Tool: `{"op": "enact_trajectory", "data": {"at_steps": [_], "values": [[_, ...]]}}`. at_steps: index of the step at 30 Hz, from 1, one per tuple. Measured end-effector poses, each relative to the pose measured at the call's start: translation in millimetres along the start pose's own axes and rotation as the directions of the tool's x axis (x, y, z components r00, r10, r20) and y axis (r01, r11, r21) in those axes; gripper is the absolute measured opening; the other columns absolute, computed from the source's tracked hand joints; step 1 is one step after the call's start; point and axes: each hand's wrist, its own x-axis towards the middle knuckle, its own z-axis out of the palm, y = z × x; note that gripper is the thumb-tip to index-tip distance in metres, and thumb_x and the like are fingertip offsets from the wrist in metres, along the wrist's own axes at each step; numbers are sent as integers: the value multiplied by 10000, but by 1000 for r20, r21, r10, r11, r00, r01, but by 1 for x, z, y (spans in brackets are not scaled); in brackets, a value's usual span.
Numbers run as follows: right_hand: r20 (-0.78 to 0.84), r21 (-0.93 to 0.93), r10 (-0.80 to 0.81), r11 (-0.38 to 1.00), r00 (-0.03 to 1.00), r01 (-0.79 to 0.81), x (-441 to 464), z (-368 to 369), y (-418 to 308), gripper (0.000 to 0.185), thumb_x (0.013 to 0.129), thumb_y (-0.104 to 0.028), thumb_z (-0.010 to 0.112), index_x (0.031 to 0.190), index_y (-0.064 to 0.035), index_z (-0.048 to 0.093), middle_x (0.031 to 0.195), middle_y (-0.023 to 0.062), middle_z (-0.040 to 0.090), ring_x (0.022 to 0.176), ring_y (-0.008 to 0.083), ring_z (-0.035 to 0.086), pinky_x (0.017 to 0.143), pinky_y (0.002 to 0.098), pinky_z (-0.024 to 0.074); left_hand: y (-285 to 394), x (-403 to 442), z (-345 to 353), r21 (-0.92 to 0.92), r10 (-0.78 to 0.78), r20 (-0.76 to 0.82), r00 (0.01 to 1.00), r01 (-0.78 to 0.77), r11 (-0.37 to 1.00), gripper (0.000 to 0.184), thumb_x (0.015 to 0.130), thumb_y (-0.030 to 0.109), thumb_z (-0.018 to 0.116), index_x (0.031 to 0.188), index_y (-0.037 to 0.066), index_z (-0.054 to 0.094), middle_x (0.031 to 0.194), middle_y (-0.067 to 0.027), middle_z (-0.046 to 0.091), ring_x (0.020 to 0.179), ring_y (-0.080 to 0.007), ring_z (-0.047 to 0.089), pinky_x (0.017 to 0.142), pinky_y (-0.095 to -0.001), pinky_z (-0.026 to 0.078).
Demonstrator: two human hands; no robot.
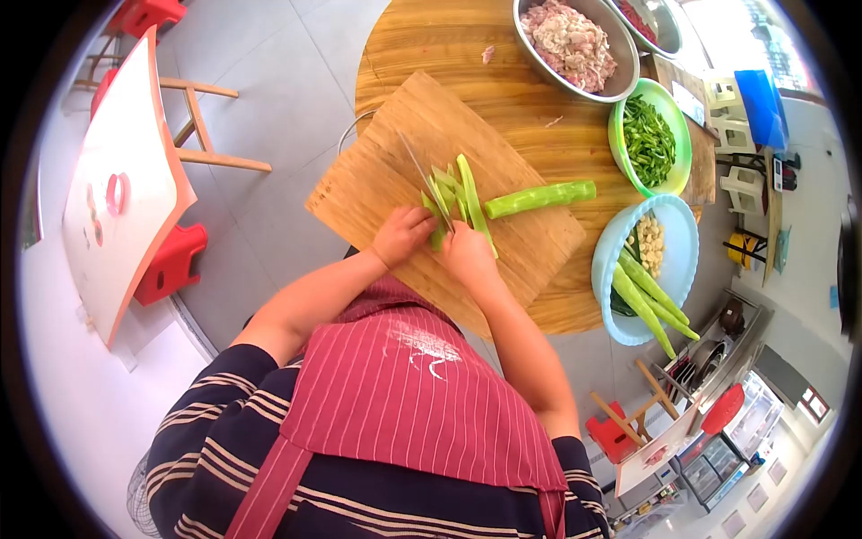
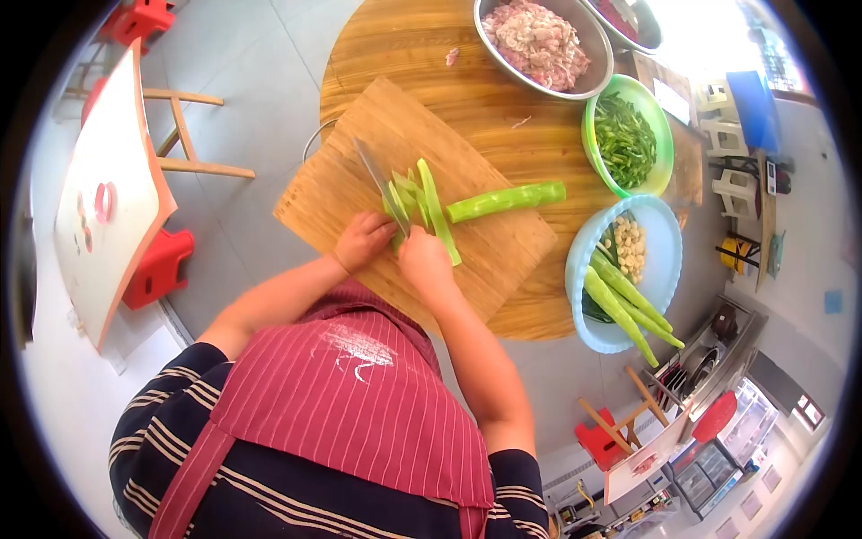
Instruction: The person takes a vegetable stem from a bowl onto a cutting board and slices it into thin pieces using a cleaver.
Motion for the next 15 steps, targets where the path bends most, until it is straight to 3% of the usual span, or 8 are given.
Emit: {"op": "enact_trajectory", "data": {"at_steps": [3,5,9,11,15], "values": [[85,-73,36,997,996,-30,-22,-17,-8,178,823,-163,516,887,1,544,704,223,622,695,375,628,634,455,505,-1,-6,3,-4,-11,12,1000,11,1000,264,690,80,571,949,57,618,989,-78,568,914,-273,541,777,-355,445],[190,-139,130,985,973,-104,-34,-22,-10,264,834,-184,499,990,16,571,751,255,611,723,399,609,657,478,489,-2,-5,6,60,56,-70,996,-52,997,252,698,78,563,943,57,617,983,-77,565,882,-261,537,766,-353,442],[145,-117,129,987,981,-113,-12,5,4,263,833,-192,501,982,11,579,763,255,613,749,396,610,676,480,487,2,-1,2,53,55,-93,994,-50,997,245,698,78,564,936,55,616,975,-80,565,877,-260,537,758,-351,444],[38,72,23,997,999,-25,0,5,5,252,835,-194,501,973,5,569,780,250,616,758,399,609,684,486,483,-2,-2,2,-5,13,12,1000,-13,1000,256,693,79,564,942,47,616,981,-92,562,931,-278,541,784,-360,444],[90,-17,104,995,991,-103,-14,-20,-4,245,838,-192,495,962,7,566,770,246,616,737,407,605,670,486,485,-5,-7,5,-9,27,38,999,-27,1000,274,685,82,563,951,44,617,979,-95,564,937,-278,543,789,-358,443]]}}
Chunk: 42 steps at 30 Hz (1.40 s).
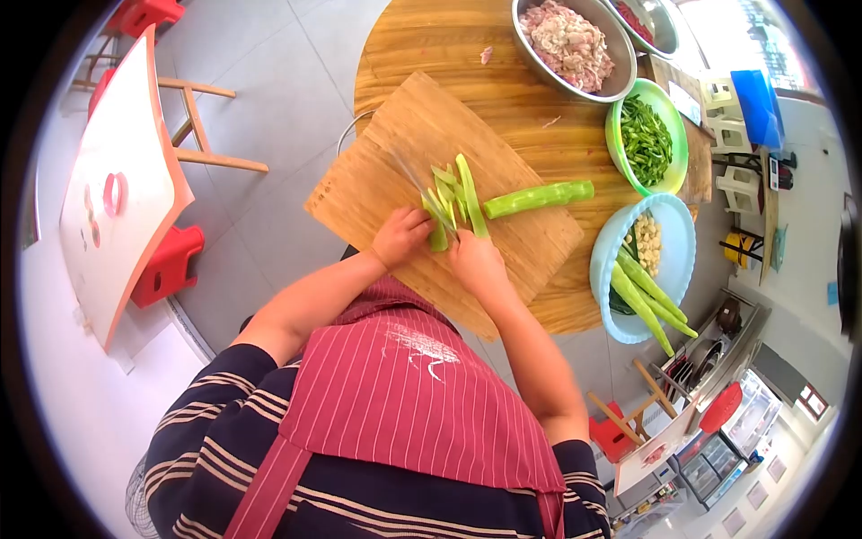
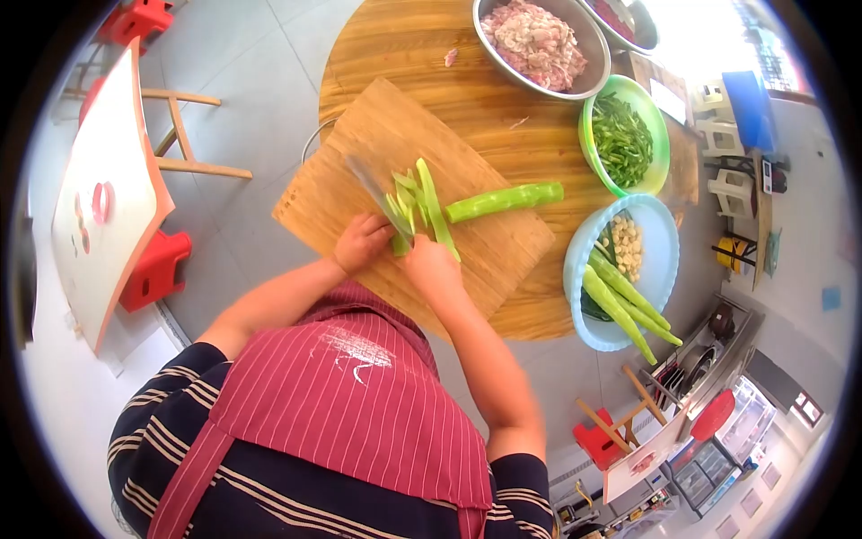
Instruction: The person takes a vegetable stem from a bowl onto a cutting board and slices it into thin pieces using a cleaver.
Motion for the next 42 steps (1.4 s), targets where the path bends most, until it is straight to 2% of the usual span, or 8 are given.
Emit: {"op": "enact_trajectory", "data": {"at_steps": [3,6,11,15,23,30,35,42], "values": [[144,-143,26,990,989,-5,-16,0,3,251,842,-188,486,967,13,571,768,245,615,729,408,603,656,478,488,0,3,3,103,95,-93,991,-86,991,276,681,88,558,948,52,617,959,-81,562,885,-260,541,757,-345,447],[74,-108,8,994,997,0,-3,19,9,246,853,-215,475,895,11,562,760,238,621,718,394,616,658,474,493,4,5,-1,85,66,-131,989,-55,995,265,682,89,558,938,51,614,955,-82,563,871,-264,543,738,-336,452],[-67,8,-78,997,995,79,6,17,9,210,841,-178,495,926,-9,587,737,242,615,709,410,604,653,484,488,0,0,-1,5,-4,15,1000,4,1000,248,684,84,556,923,47,611,994,-97,567,934,-274,537,779,-353,446],[97,-102,-7,995,995,17,-18,8,5,222,841,-174,495,939,2,589,727,247,610,706,412,603,644,481,489,0,0,5,124,99,-79,992,-89,988,245,683,88,555,920,58,609,971,-75,568,879,-253,532,759,-349,441],[-13,5,-23,1000,1000,23,9,11,5,236,842,-189,473,894,22,566,769,237,625,756,409,610,678,471,491,2,3,-4,7,29,-34,999,-29,1000,231,696,80,554,921,56,602,967,-80,561,876,-250,525,744,-350,438],[74,-68,2,998,997,3,-8,17,14,235,830,-177,501,942,5,599,739,243,613,720,405,603,666,476,488,4,1,2,53,54,-127,990,-48,997,241,695,87,562,932,69,600,936,-78,552,860,-257,522,734,-362,432],[-5,64,-108,992,994,108,14,18,17,228,823,-182,506,878,16,605,748,254,606,739,411,596,671,468,481,13,3,-9,86,9,-49,999,-5,996,291,660,92,656,945,68,604,978,-82,568,867,-269,541,726,-354,445],[-23,113,-27,993,999,29,12,17,25,240,824,-183,504,893,22,606,757,263,598,750,412,592,676,456,482,22,-1,-5,-20,62,19,998,-62,998,298,667,114,683,950,72,602,977,-76,560,845,-264,533,722,-362,440]]}}
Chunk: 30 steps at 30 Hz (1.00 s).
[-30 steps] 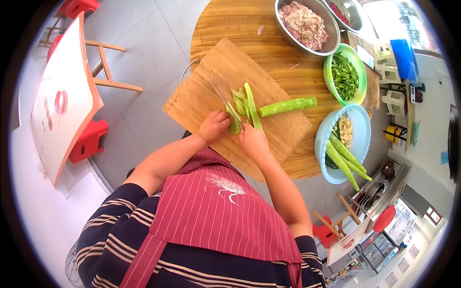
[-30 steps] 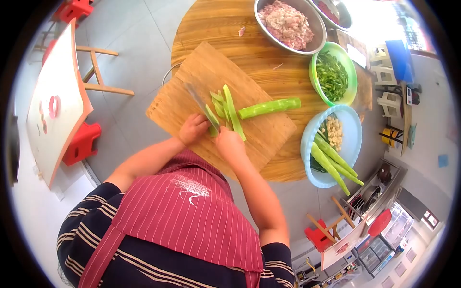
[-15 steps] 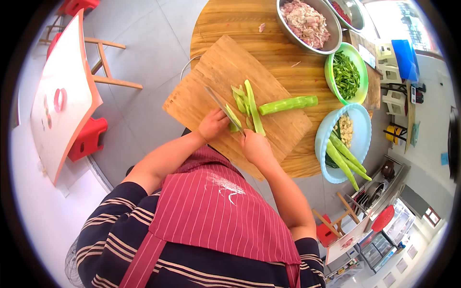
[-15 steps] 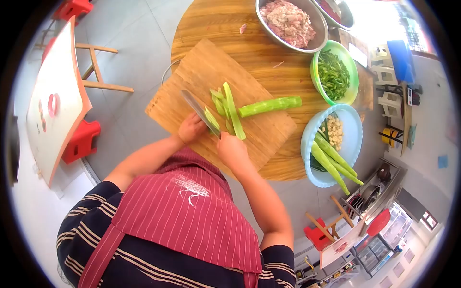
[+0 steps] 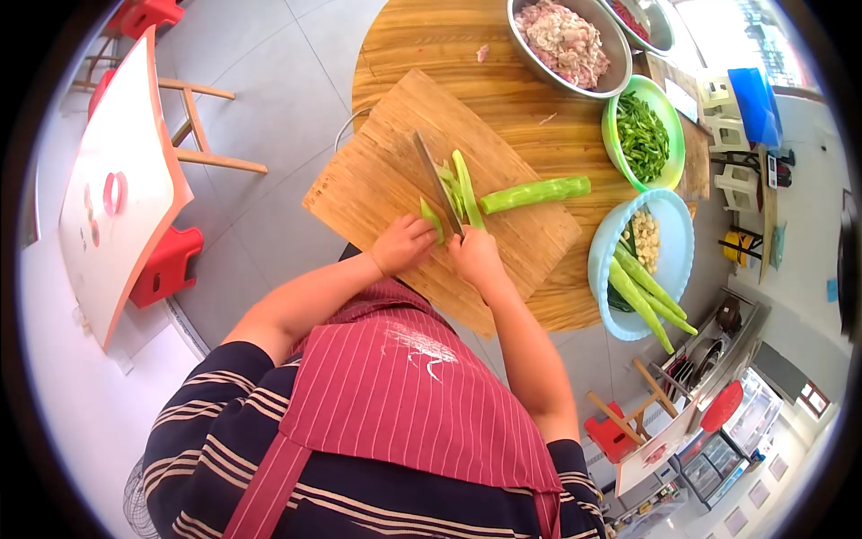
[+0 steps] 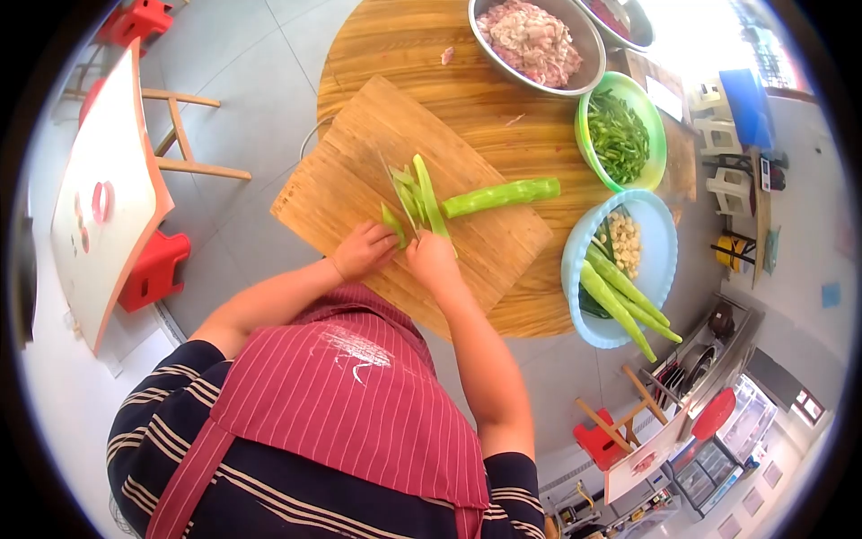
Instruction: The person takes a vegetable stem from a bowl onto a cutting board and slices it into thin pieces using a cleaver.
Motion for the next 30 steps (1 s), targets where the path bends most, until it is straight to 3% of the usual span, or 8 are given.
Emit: {"op": "enact_trajectory", "data": {"at_steps": [5,9,11,15,18,24,26,30], "values": [[41,-268,-17,963,999,27,-35,-14,-20,199,828,-182,508,871,6,559,729,231,622,680,380,622,618,467,501,-10,10,-4,105,16,10,1000,-17,994,260,695,157,662,939,82,613,1005,-58,540,957,-259,508,746,-362,432],[74,-260,80,964,994,-58,-40,-14,-24,214,830,-198,525,924,-9,561,734,233,618,733,396,614,672,480,487,-12,6,-1,114,43,-2,999,-42,993,264,691,156,664,938,76,617,1012,-70,542,988,-269,503,744,-364,439],[68,-258,34,966,997,-15,-34,-8,-20,177,830,-173,499,848,-4,548,731,235,622,700,375,626,628,469,500,-11,7,0,110,30,-31,999,-27,994,275,682,150,668,941,73,616,1005,-71,546,969,-272,509,739,-369,444],[33,-176,-15,984,999,21,-1,8,-9,204,831,-180,515,898,9,554,746,235,616,727,400,608,665,479,486,-8,11,-2,62,22,-51,998,-19,998,275,676,136,668,938,72,615,992,-68,548,955,-278,516,751,-363,450],[-1,-68,-70,995,998,70,4,0,-14,196,832,-180,515,873,6,556,750,241,616,716,403,604,661,474,488,-10,5,1,22,-27,48,998,26,999,274,672,120,664,936,70,613,996,-77,550,977,-290,519,785,-356,454],[111,-249,41,968,993,-12,-23,-6,-21,189,828,-178,508,856,0,564,738,228,626,714,367,630,638,448,507,-9,11,-2,67,65,-97,993,-59,996,249,675,115,663,915,75,614,982,-64,554,879,-247,529,733,-338,457],[67,-192,-16,981,998,29,-13,5,-13,244,829,-173,510,957,24,578,727,240,615,713,406,610,642,471,493,-6,12,-2,81,23,-87,996,-16,997,258,676,117,667,926,76,618,973,-60,555,871,-244,529,731,-339,457],[-6,-108,-53,993,999,52,0,10,-13,228,830,-183,511,909,20,579,736,239,617,713,399,613,645,469,495,-10,4,0,33,-25,48,999,24,999,291,673,98,678,953,51,614,985,-87,580,920,-283,552,778,-351,470]]}}
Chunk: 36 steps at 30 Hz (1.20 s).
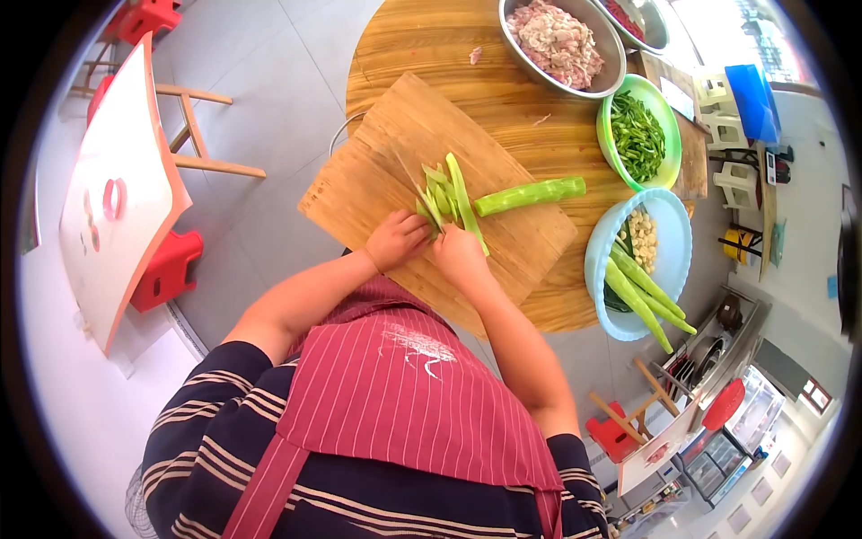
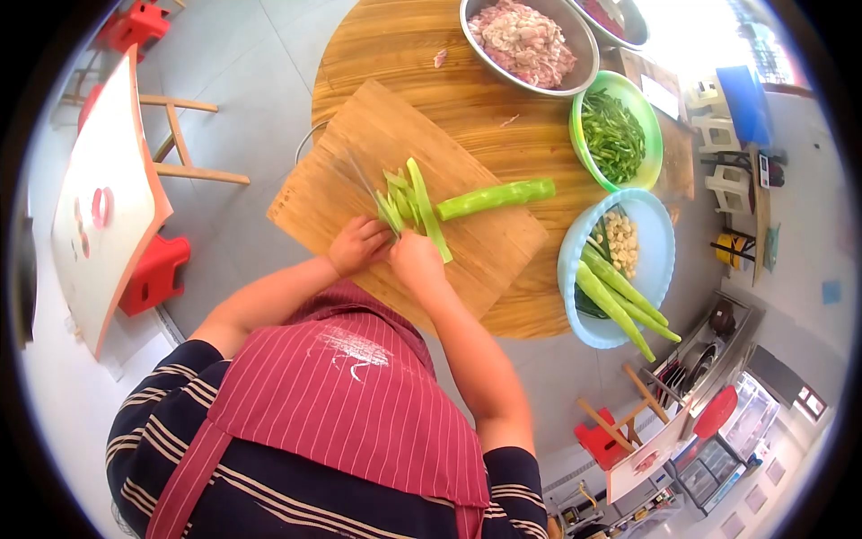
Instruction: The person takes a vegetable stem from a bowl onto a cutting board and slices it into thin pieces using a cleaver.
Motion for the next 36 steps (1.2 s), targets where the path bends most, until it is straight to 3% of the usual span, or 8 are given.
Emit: {"op": "enact_trajectory", "data": {"at_steps": [3,6,15,18,21,26,30,36], "values": [[4,35,44,998,999,-44,-10,-13,-3,215,831,-188,508,872,11,579,730,242,615,714,396,614,643,470,495,-2,0,2,-4,25,-25,999,-25,1000,292,674,103,678,955,48,616,974,-85,585,916,-285,554,791,-352,469],[111,-104,61,993,992,-50,-25,-19,-3,215,833,-193,505,880,2,584,713,245,610,705,399,613,631,473,493,0,4,0,48,89,-126,988,-84,995,297,688,126,665,978,75,623,991,-55,569,878,-243,535,730,-328,464],[3,0,11,1000,1000,-11,-8,-9,1,220,836,-211,511,880,-7,583,697,239,609,686,400,610,631,479,491,-3,-1,5,48,80,-104,991,-76,996,251,694,112,658,942,79,631,975,-51,568,866,-245,533,730,-330,463],[93,-82,21,997,995,-14,-25,-9,2,217,833,-203,514,877,-3,586,696,241,606,679,402,607,625,473,492,1,-2,7,32,75,-137,988,-71,997,237,694,106,656,928,83,627,969,-51,565,859,-238,533,718,-324,460],[41,-127,34,992,999,-28,-13,4,7,223,834,-204,510,888,-3,592,703,240,607,681,398,608,629,477,490,0,-1,7,112,99,-156,983,-82,990,220,697,98,649,914,76,623,962,-51,560,860,-235,530,715,-326,457],[-41,-9,16,1000,999,-16,-4,-2,9,217,837,-201,504,876,-5,590,714,230,612,681,397,608,629,474,492,1,-4,4,-8,7,-30,1000,-7,1000,242,700,89,656,935,42,629,971,-96,587,947,-278,559,822,-357,469],[146,-103,83,992,986,-68,-25,-17,-5,200,831,-180,496,859,-2,582,769,237,625,734,389,621,673,468,498,-3,-3,11,58,90,-136,987,-83,995,220,708,109,639,924,70,624,974,-62,561,873,-250,530,735,-337,466],[-1,-34,7,999,1000,-7,-6,-1,4,206,834,-190,503,885,-13,594,706,227,610,676,399,606,625,475,491,0,-5,6,19,55,-113,992,-53,998,216,711,108,633,923,64,623,958,-77,561,845,-242,530,719,-338,464]]}}
